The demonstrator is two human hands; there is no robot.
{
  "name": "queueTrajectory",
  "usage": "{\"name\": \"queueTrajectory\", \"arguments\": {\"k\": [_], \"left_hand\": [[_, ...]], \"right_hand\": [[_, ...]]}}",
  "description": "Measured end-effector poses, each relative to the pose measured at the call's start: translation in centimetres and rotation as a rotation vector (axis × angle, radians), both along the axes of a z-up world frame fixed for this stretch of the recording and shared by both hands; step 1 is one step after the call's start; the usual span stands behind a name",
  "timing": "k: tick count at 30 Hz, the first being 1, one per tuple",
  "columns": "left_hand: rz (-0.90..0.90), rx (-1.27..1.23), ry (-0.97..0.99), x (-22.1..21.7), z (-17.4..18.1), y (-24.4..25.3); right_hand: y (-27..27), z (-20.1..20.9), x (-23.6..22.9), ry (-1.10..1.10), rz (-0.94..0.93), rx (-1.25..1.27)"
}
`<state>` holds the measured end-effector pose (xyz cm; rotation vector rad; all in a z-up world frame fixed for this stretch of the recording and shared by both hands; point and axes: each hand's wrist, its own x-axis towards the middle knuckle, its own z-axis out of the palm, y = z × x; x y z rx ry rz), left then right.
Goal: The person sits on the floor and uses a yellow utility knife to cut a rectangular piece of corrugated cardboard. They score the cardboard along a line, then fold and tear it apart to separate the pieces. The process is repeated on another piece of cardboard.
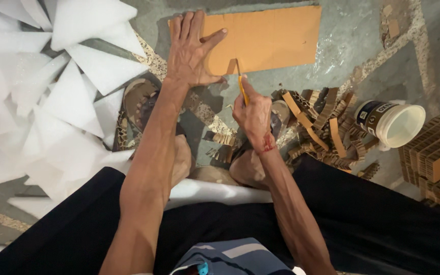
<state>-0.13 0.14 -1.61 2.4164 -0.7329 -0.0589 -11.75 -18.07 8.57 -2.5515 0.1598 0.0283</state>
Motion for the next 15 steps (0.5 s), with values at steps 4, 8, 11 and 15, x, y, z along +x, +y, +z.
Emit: {"name": "queueTrajectory", "arguments": {"k": [4,8,11,15], "left_hand": [[-0.006,0.004,-0.006,-0.1,0.0,0.0],[0.011,0.012,0.006,-0.3,-0.1,-0.1],[-0.003,0.013,-0.019,-0.2,-0.1,0.0],[-0.003,0.022,0.009,-0.2,0.4,0.1]], "right_hand": [[-0.1,-0.3,-0.5,0.047,-0.028,0.006],[-0.4,-0.2,-1.4,0.041,0.0,0.004],[-0.4,-0.2,-1.7,0.023,0.027,-0.013],[-0.6,-0.2,-1.7,0.147,-0.021,0.022]]}}
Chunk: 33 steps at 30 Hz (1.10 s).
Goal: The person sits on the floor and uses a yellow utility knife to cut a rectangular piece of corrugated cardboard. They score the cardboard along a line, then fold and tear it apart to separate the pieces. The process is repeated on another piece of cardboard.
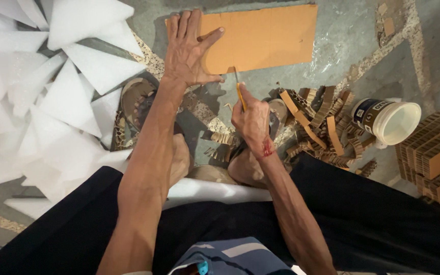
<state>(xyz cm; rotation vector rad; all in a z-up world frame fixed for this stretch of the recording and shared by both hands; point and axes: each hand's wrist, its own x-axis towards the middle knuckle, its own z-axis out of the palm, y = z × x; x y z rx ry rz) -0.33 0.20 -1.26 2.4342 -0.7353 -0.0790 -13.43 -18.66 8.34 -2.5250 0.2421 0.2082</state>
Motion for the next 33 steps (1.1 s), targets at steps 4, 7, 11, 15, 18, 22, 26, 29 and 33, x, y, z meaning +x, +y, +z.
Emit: {"name": "queueTrajectory", "arguments": {"k": [4,7,11,15,18,22,26,29,33], "left_hand": [[-0.002,-0.007,0.008,0.1,0.1,0.1],[-0.008,0.019,-0.014,-0.2,0.1,-0.4],[-0.002,0.037,-0.019,0.1,0.4,0.0],[-0.001,0.021,0.058,0.3,1.2,-0.1],[0.006,0.011,0.075,0.4,2.3,0.0],[0.014,0.007,0.092,0.4,2.9,0.0],[0.011,-0.023,0.058,0.5,2.4,0.0],[0.006,-0.009,0.059,0.5,2.0,0.0],[0.009,-0.017,0.071,0.4,1.7,0.0]], "right_hand": [[-0.2,0.7,0.9,0.11,0.01,-0.038],[-0.6,2.4,0.9,0.038,0.124,-0.11],[-1.1,5.1,2.5,0.242,0.145,-0.205],[-1.1,6.8,5.3,0.147,-0.045,-0.088],[-0.2,4.9,7.7,-0.035,-0.036,-0.036],[0.7,1.5,8.8,-0.341,0.036,0.028],[0.9,-1.2,9.4,-0.362,0.028,0.039],[0.9,-2.0,9.4,-0.304,-0.009,0.048],[1.2,-2.2,9.9,-0.373,0.018,0.012]]}}
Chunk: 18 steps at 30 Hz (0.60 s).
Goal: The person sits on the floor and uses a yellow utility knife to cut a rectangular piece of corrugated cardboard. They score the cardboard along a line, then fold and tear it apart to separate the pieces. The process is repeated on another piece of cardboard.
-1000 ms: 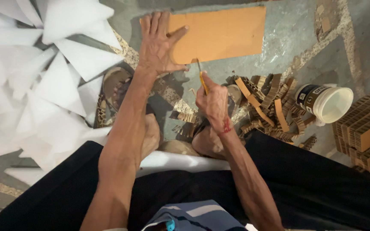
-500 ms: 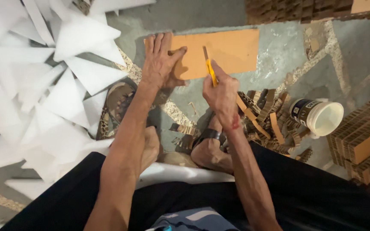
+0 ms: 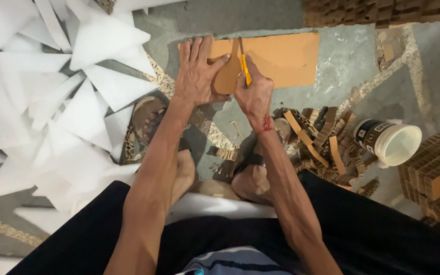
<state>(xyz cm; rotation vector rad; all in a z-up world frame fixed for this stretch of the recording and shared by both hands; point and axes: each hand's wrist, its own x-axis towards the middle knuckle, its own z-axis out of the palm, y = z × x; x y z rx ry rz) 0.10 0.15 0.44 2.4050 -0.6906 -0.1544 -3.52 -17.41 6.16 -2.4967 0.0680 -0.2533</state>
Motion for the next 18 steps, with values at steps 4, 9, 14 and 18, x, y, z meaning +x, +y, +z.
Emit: {"name": "queueTrajectory", "arguments": {"k": [4,9,14,18], "left_hand": [[-0.008,0.012,0.013,0.1,-0.2,0.0],[-0.018,0.014,0.025,0.0,-0.2,0.1],[-0.017,0.082,0.02,0.1,0.4,-0.1],[-0.017,0.083,0.044,0.4,1.1,-0.3]], "right_hand": [[0.0,0.4,0.8,0.193,-0.066,0.041],[-0.1,0.7,1.1,0.158,-0.045,0.078],[-0.4,1.2,2.1,0.172,0.017,0.007],[-0.9,1.6,3.5,0.188,0.064,-0.047]]}}
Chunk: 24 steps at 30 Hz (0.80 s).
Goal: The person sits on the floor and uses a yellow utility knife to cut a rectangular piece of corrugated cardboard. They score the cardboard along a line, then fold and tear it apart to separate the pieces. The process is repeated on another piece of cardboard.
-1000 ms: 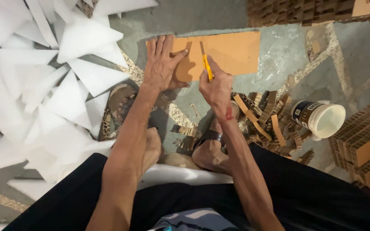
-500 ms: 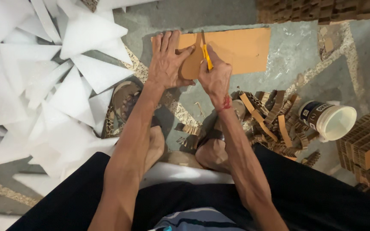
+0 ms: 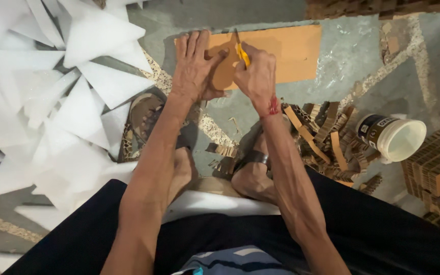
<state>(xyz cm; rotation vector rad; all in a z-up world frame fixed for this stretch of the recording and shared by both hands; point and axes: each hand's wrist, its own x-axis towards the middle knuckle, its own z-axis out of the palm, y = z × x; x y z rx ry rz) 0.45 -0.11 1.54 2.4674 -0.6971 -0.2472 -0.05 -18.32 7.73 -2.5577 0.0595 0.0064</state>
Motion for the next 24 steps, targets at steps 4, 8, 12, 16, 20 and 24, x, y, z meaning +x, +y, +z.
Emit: {"name": "queueTrajectory", "arguments": {"k": [4,8,12,16,20,24], "left_hand": [[0.009,-0.061,-0.053,-0.2,-0.1,-0.1],[0.034,-0.066,-0.069,-0.5,-0.5,0.0],[0.027,-0.083,-0.091,-0.6,-1.1,0.0],[0.029,-0.095,-0.094,-0.7,-1.7,0.0],[0.015,-0.128,-0.146,-0.6,-2.1,0.3],[0.014,-0.13,-0.141,-0.9,-2.1,0.2]], "right_hand": [[-0.2,0.1,0.7,0.033,0.0,-0.035],[-0.1,0.4,-0.2,0.064,0.02,-0.009],[-0.6,0.8,-2.4,0.11,0.049,0.02],[-0.7,1.2,-4.8,0.088,0.071,0.003],[-0.7,1.5,-6.4,0.099,0.046,0.002],[-0.4,1.7,-8.2,0.17,-0.009,0.009]]}}
